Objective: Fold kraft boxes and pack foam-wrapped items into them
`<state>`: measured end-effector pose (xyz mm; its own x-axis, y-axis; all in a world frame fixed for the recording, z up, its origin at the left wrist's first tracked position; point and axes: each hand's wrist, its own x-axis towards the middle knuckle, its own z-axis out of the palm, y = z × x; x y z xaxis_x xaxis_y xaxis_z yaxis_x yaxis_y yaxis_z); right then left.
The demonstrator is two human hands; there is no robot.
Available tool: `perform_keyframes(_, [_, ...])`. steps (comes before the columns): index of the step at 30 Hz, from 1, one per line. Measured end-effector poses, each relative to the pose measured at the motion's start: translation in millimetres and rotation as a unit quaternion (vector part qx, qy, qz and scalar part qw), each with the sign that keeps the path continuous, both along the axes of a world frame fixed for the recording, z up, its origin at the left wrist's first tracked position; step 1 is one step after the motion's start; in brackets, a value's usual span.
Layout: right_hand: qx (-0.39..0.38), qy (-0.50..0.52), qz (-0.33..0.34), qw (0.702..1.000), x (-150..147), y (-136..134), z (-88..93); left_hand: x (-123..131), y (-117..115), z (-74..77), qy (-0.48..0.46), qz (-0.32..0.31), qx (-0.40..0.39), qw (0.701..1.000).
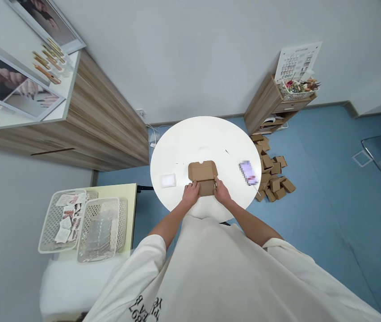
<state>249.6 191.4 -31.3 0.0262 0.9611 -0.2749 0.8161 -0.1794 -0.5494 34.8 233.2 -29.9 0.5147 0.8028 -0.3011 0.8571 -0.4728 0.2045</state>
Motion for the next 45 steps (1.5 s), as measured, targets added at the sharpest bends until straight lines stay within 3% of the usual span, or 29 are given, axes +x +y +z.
perform_keyframes(6, [-0.027, 0.031, -0.02, 0.999, -4, -12, -8.6, -2, -2, -0.9, -0.004, 0.0, 0.012, 1.0])
perform_keyframes(17, [-0.091, -0.144, 0.137, 0.976, -4, -7, 9.4, -4, -3, -1.7, 0.004, -0.013, 0.023, 1.0])
perform_keyframes(25, [-0.078, -0.225, 0.173, 0.956, -19, -4, 16.3, -5, -4, 1.9, -0.003, -0.009, 0.011, 1.0])
perform_keyframes(32, [-0.082, -0.197, 0.143, 0.966, -20, 0, 17.9, -6, -4, 4.7, -0.03, 0.008, -0.016, 0.999])
perform_keyframes(45, [-0.084, -0.16, 0.206, 0.962, -12, 28, 12.8, -12, -7, 2.0, -0.026, 0.007, 0.003, 1.0])
